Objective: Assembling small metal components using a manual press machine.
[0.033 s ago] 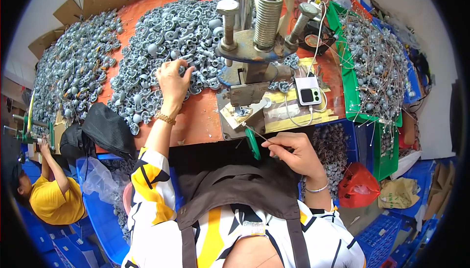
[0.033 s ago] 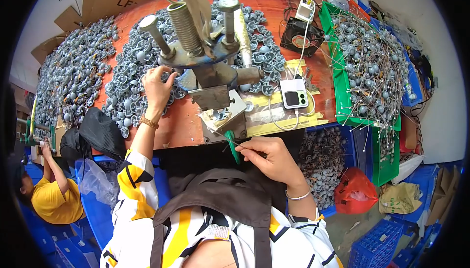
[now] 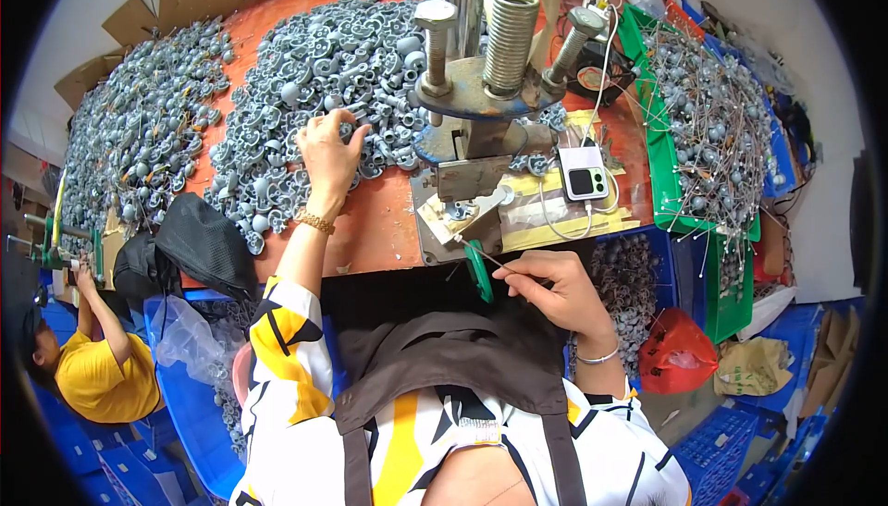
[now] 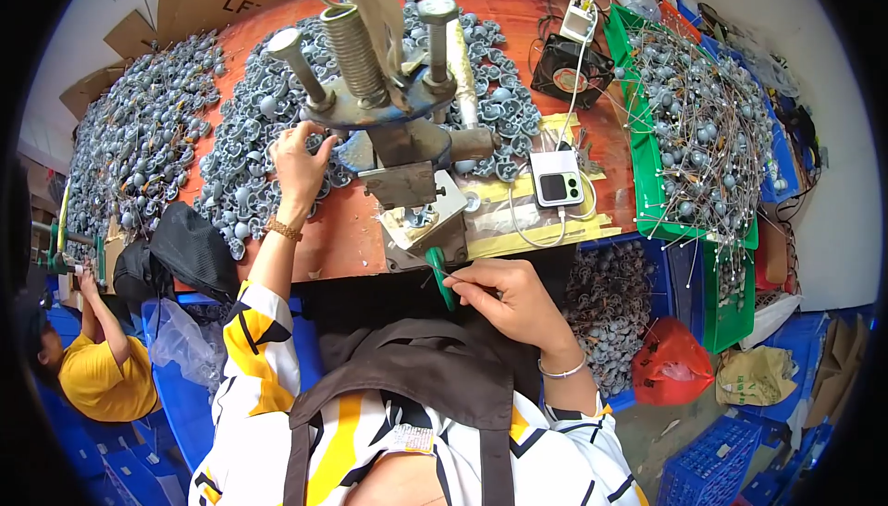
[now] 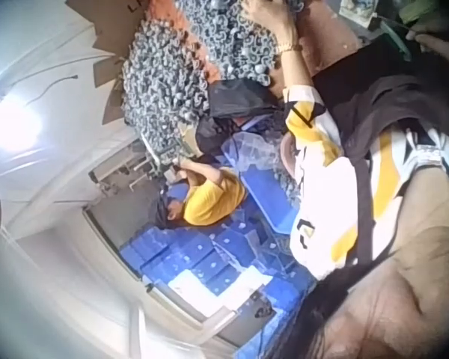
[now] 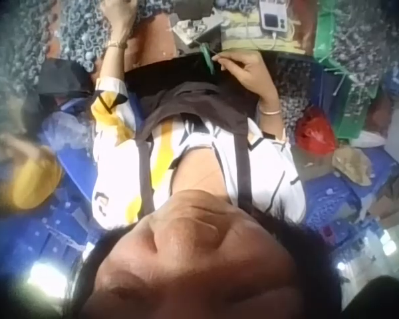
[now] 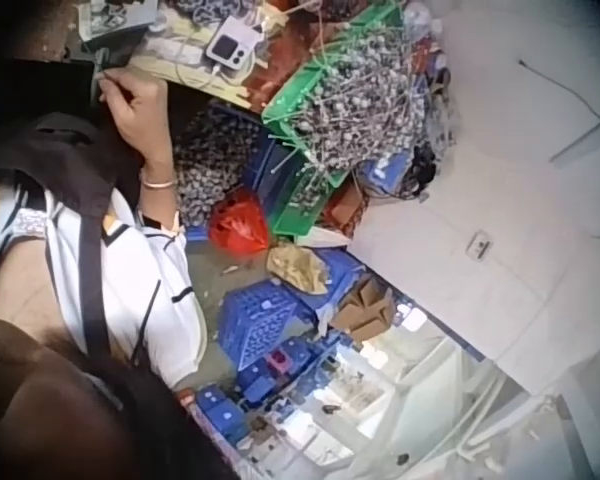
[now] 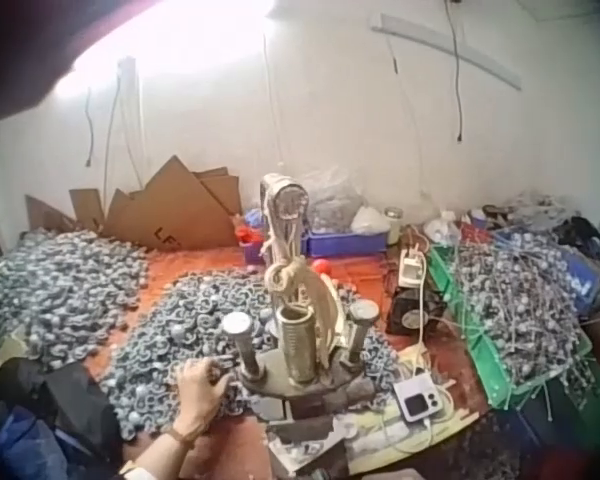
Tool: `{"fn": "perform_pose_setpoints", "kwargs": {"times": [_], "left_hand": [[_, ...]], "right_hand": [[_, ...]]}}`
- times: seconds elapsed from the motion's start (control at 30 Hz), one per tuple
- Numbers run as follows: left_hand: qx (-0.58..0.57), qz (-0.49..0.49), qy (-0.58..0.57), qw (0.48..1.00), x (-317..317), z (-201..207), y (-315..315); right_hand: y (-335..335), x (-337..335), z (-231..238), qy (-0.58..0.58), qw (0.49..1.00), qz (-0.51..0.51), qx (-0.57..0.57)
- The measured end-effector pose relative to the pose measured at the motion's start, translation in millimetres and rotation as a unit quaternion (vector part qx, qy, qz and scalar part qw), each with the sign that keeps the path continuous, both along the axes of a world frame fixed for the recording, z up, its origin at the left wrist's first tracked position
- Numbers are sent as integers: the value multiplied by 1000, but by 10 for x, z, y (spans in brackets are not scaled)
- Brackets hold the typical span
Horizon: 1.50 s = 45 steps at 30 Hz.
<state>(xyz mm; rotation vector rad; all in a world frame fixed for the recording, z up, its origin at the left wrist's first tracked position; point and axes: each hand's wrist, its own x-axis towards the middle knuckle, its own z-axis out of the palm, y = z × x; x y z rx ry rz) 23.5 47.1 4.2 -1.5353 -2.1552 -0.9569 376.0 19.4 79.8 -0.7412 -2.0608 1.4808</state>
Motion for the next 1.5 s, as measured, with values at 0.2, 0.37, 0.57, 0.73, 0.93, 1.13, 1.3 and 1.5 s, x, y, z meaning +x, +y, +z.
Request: {"fn": "perform_pose_setpoints", "kwargs": {"times": [0.2, 0.37, 0.57, 0.73, 0.93, 1.13, 1.3, 1.5], "left_hand": [[-61, 48, 49, 996, 123, 78, 127], [-38, -15, 10, 999, 57, 61, 38], [117, -168, -413, 887, 455, 238, -603], [143, -233, -638, 720, 972, 189, -1027], [145, -253, -600, 745, 1098, 298, -1125], [129, -297, -575, 751, 1118, 318, -1123], [120, -286, -498, 810, 1144, 269, -1117], [140, -285, -491, 811, 1165, 319, -1094]], "right_hand": [[-30, -96, -29, -12, 999, 5, 49], [-38, -78, -112, -57, 993, -10, 103], [-92, -312, -176, -2, 986, -116, 120], [-93, -603, -198, 57, 980, -103, 160], [-152, -628, -199, 44, 972, -103, 207], [-162, -570, -151, 50, 973, -67, 217], [-194, -532, -43, 51, 973, -67, 213], [-184, -501, -76, 35, 963, -91, 253]]}}
